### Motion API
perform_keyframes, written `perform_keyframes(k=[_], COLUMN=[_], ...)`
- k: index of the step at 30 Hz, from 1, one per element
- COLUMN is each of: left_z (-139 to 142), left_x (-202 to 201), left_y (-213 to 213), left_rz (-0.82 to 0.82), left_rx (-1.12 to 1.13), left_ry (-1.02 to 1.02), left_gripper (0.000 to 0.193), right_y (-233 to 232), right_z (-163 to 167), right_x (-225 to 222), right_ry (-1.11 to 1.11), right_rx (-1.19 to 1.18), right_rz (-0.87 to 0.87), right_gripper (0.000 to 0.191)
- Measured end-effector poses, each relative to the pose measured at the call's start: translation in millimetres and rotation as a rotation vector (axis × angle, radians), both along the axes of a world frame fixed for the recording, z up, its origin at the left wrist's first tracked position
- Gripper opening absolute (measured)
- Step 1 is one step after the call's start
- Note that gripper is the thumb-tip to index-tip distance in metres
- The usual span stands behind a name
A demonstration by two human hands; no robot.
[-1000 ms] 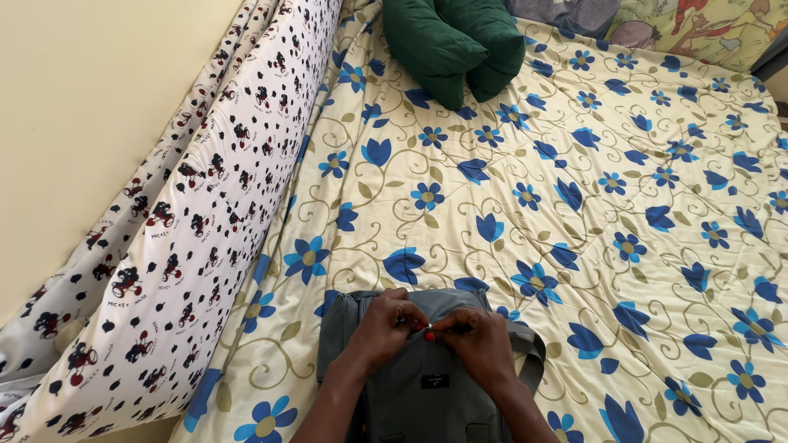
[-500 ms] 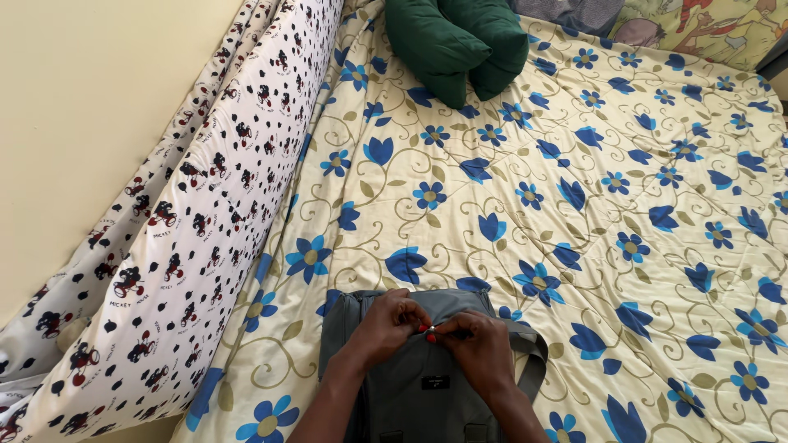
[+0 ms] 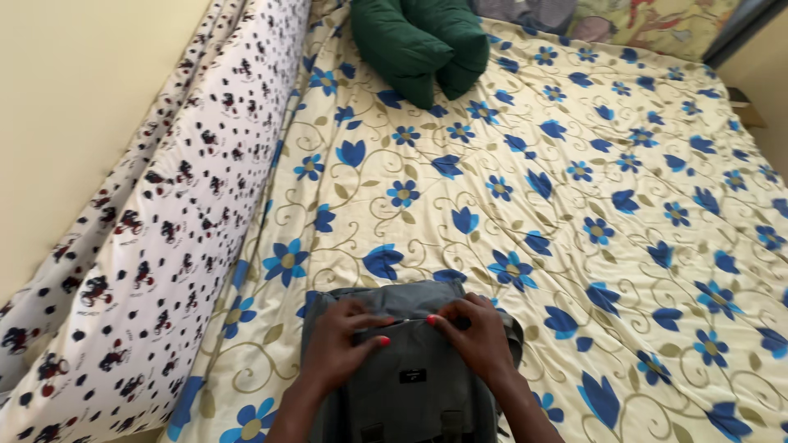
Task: The person opens a gray backpack on a bed, unzips its compartments and adjusts the straps, then takes out two aerosol spray bottles. They carry the bottles to a closet shelf, place them among other toiletries, and handle a small item from the shelf.
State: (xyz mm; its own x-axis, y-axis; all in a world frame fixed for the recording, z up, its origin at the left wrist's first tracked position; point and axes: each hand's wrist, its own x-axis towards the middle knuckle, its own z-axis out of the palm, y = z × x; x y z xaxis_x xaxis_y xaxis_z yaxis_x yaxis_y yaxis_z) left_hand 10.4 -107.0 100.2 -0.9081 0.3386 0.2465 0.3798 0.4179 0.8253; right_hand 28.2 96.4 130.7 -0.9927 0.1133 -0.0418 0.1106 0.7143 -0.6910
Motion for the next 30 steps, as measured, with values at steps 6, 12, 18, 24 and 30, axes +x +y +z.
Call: perform_keyframes(k=[6,12,18,24,30], left_z=[-19,-60,-99,-110,-104], left_x=[26,63,93,116,123], left_y=[20,48,56,51,66], left_rz=[0.291,0.575,0.744,0.814,0.878], left_rx=[-0.037,0.014,-0.014,-0.234,-0.225], left_ry=[-0.128,0.193,0.115,-0.430,-0.384], left_gripper=[0.015,0.040,0.055,0.053,0.053], right_y=[40,54,59,71,77], right_z=[-58,-120,-122,-115,-125], right_x=[49,113,136,150,150], right_ry=[0.046,0.010,0.006,-0.414,-0.512], right_rx=[-0.269,-0.233,0.092,-0.057,0.024], right_rz=[-0.150,-0.068,-0.035,-0.060,-0.048], right_gripper=[0.034,0.047,0.033,0.042,0.043])
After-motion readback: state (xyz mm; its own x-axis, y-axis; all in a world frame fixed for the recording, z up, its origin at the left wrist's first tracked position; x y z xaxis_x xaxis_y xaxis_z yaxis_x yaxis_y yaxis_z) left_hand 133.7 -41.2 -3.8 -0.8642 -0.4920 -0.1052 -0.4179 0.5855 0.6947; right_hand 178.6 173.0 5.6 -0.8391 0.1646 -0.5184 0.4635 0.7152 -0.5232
